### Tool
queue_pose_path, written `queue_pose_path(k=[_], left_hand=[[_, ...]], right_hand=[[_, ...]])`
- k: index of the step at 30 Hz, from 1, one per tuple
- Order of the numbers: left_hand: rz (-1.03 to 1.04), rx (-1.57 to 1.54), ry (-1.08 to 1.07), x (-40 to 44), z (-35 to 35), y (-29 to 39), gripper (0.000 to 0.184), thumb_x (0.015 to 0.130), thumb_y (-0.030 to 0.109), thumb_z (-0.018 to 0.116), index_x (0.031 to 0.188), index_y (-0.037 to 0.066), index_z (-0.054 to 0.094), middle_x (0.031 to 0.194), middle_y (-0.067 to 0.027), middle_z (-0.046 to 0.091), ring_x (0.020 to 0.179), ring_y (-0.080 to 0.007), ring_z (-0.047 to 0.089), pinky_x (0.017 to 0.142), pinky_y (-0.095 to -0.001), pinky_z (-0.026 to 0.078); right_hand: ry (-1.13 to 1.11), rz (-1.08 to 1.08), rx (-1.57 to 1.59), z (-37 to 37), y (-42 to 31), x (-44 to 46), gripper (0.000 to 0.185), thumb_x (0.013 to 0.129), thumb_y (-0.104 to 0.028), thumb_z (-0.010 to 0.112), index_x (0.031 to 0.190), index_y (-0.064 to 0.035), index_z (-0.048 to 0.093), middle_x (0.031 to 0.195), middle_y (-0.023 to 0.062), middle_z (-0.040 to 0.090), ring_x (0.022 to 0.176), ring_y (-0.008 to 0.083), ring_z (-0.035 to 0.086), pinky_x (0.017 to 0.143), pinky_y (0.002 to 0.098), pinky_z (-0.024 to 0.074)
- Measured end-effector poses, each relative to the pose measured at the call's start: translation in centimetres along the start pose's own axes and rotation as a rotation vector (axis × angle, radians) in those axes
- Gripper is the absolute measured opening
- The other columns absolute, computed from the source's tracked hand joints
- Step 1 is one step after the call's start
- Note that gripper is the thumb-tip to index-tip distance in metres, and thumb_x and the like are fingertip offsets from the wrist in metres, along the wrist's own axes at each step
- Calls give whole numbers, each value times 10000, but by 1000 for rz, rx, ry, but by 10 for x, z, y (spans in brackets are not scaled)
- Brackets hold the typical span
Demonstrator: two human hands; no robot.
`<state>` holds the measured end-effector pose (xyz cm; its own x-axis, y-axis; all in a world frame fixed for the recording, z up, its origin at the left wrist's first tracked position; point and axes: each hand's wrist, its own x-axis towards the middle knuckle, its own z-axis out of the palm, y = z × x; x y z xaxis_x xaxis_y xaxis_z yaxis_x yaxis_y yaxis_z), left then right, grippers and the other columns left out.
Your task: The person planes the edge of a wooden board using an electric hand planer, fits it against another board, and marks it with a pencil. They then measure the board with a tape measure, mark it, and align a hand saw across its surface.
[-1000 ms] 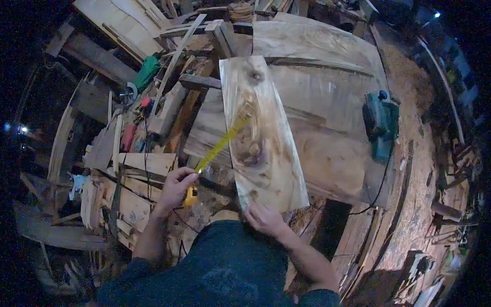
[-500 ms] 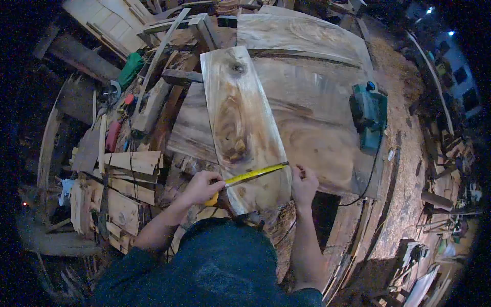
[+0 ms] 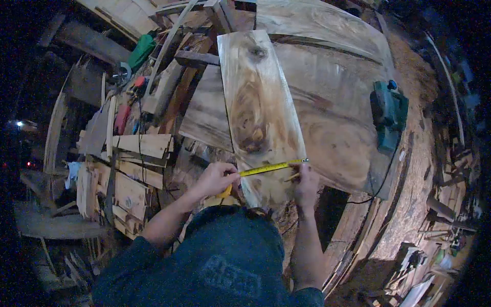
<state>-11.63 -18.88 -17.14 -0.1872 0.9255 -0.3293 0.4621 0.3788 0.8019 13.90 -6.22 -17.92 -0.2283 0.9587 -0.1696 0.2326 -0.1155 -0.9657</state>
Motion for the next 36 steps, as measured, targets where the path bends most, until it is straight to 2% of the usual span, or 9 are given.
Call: queue_pose_path(k=[1, 2, 6, 10, 13, 19, 28, 31, 36], left_hand=[[-34, -14, -22, -1, -2, 3, 235, 857, 241, 658, 846, 12, 705, 727, -98, 691, 649, -173, 641, 613, -345, 493], [-43, -9, -22, -2, -5, 7, 234, 858, 242, 658, 841, 13, 704, 713, -96, 687, 632, -170, 637, 600, -344, 489], [-13, 39, 31, 0, 0, -2, 240, 862, 248, 660, 823, 14, 696, 651, -93, 659, 551, -159, 610, 541, -337, 466], [-8, 25, 31, 1, 3, -9, 251, 867, 257, 664, 838, 9, 690, 633, -105, 642, 524, -163, 594, 528, -337, 460], [-105, -13, -42, 1, -3, -1, 249, 868, 258, 665, 854, 11, 691, 667, -124, 657, 560, -193, 610, 563, -361, 471], [-8, -33, 21, 3, 2, -10, 246, 858, 257, 673, 876, 13, 695, 695, -142, 663, 580, -207, 616, 568, -367, 471], [-29, -45, 9, 3, 5, -14, 237, 852, 254, 680, 914, 26, 701, 771, -159, 683, 659, -259, 645, 623, -383, 487], [-27, -20, 26, 4, 3, -10, 246, 834, 275, 683, 875, 33, 708, 808, -193, 684, 767, -373, 670, 690, -439, 520], [-103, -18, -31, 3, -8, 5, 241, 835, 269, 682, 874, 32, 708, 802, -187, 687, 769, -361, 676, 696, -439, 527]], right_hand=[[-144, -170, -112, 9, -12, -6, 376, 1016, -297, 449, 948, -4, 674, 780, 36, 612, 679, 118, 555, 625, 243, 429], [-220, 187, 270, 22, -26, -16, 310, 1012, -256, 478, 967, -8, 659, 833, 37, 621, 714, 109, 569, 643, 235, 444], [-408, -39, 81, 50, -11, -17, 99, 905, -95, 624, 976, -30, 652, 885, 68, 652, 810, 167, 624, 731, 284, 494], [-551, -382, -145, 60, -18, -13, 135, 846, -48, 679, 973, -17, 647, 911, 85, 655, 851, 207, 638, 757, 313, 504], [-609, -324, -115, 65, -14, -12, 158, 813, -14, 680, 967, -17, 647, 921, 95, 644, 856, 231, 629, 759, 320, 499], [-610, -420, -158, 69, -6, -8, 139, 807, 3, 690, 939, -14, 648, 878, 79, 637, 828, 168, 612, 723, 289, 482], [-602, -227, -132, 73, -4, -14, 116, 823, 1, 686, 932, -18, 652, 812, 43, 623, 747, 110, 581, 669, 260, 462], [-572, -291, -170, 73, -1, -15, 113, 831, -6, 689, 938, -25, 657, 781, 25, 618, 717, 87, 562, 640, 247, 455], [-555, -274, -162, 76, -9, -16, 117, 830, -18, 697, 941, -27, 661, 777, 32, 632, 696, 87, 567, 629, 248, 460]])
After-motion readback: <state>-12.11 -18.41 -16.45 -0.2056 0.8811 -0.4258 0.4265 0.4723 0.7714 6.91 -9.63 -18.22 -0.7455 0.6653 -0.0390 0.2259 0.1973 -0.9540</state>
